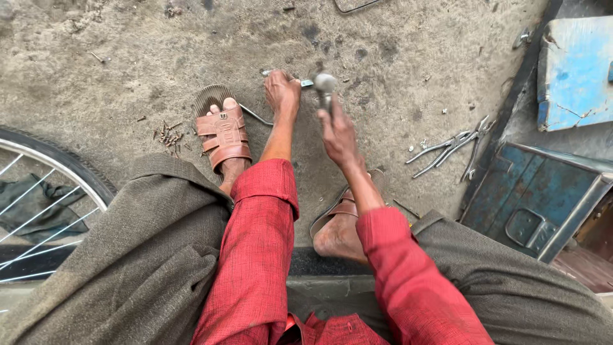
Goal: The person hammers a thin metal rod on the ground to straighten it, then retrieves a small metal bracket from a toolbox. They use pliers to bend and shape the bracket, occasionally using the hammer to flatten it. The person continues to adjust the bracket with pliers and their hands.
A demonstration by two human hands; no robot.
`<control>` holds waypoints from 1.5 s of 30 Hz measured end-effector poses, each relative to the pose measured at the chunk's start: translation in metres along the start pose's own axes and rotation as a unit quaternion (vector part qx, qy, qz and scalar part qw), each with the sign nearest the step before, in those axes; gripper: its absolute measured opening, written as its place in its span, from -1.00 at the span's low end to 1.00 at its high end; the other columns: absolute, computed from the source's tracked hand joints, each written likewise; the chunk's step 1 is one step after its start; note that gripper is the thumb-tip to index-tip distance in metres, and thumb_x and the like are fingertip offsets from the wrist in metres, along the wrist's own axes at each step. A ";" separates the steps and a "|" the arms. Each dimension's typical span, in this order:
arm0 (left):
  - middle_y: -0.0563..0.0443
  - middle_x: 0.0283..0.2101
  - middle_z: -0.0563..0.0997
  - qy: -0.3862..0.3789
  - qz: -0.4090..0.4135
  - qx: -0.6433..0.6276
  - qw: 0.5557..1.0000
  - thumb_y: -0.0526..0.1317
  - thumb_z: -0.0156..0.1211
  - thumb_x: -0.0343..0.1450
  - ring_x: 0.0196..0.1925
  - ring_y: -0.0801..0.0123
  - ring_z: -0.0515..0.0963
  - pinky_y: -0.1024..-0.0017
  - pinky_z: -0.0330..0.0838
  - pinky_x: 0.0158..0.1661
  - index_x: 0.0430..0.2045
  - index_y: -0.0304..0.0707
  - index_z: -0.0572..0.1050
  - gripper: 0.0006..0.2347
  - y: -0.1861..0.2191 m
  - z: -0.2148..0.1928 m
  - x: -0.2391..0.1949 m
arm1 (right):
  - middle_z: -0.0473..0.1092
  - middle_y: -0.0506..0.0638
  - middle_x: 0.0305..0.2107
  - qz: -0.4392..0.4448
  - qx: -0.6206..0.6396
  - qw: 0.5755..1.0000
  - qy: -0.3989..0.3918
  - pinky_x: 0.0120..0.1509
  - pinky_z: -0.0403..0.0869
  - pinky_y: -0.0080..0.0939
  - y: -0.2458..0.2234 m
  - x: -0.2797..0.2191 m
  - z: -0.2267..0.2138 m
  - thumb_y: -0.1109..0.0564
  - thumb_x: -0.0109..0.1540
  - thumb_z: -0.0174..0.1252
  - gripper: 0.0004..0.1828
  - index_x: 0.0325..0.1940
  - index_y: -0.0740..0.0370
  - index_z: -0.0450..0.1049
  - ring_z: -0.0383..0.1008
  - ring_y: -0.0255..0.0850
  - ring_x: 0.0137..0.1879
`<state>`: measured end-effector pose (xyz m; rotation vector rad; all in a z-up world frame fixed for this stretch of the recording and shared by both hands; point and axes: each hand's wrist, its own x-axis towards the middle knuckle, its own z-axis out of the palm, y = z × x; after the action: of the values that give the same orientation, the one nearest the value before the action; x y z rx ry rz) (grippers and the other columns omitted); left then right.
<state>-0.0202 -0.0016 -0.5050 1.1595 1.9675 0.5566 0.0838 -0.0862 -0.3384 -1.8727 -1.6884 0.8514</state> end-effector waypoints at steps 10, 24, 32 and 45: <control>-0.26 -0.19 0.61 -0.065 -0.042 0.002 0.997 -0.25 0.42 0.19 -0.03 -0.08 0.58 0.06 0.48 0.00 -0.52 -0.30 0.60 -0.86 -0.005 -0.003 0.001 | 0.48 0.27 -0.27 0.076 0.044 0.996 0.032 -0.17 0.47 0.11 0.001 -0.005 0.012 -0.06 0.44 0.00 -0.42 0.48 0.29 0.19 0.50 0.13 -0.28; -0.23 -0.33 0.69 -0.120 0.132 -0.060 0.982 -0.29 0.32 0.26 -0.23 -0.04 0.68 0.11 0.54 -0.13 -0.29 -0.19 0.68 -0.82 -0.017 -0.028 -0.002 | 0.38 -0.12 -0.53 0.328 0.328 0.886 0.033 -0.53 0.41 -0.35 0.062 -0.041 0.049 -0.11 0.39 0.07 -0.63 0.19 0.11 0.42 0.38 -0.39 -0.52; -0.20 -0.27 0.70 -0.056 0.141 -0.072 0.986 -0.36 0.35 0.27 -0.21 -0.01 0.69 0.12 0.53 -0.13 -0.30 -0.21 0.69 -0.83 -0.003 -0.037 -0.026 | 0.36 -0.13 -0.53 0.326 0.261 0.909 0.005 -0.52 0.42 -0.36 0.048 -0.030 0.030 -0.11 0.39 0.07 -0.61 0.18 0.15 0.43 0.36 -0.40 -0.52; -0.01 -0.37 0.72 -0.185 0.004 -0.441 0.878 -0.43 0.27 0.39 -0.41 0.50 0.67 0.57 0.61 -0.34 -0.13 -0.41 0.65 -0.80 0.037 -0.044 -0.009 | 0.42 -0.04 -0.50 0.372 0.351 0.857 0.061 -0.52 0.45 -0.31 0.109 -0.049 0.038 -0.11 0.38 0.04 -0.47 0.38 0.16 0.33 0.41 -0.33 -0.51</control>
<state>-0.0326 0.0089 -0.4495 0.6127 1.1419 1.0090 0.1295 -0.1510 -0.4352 -1.9297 -0.3862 1.3601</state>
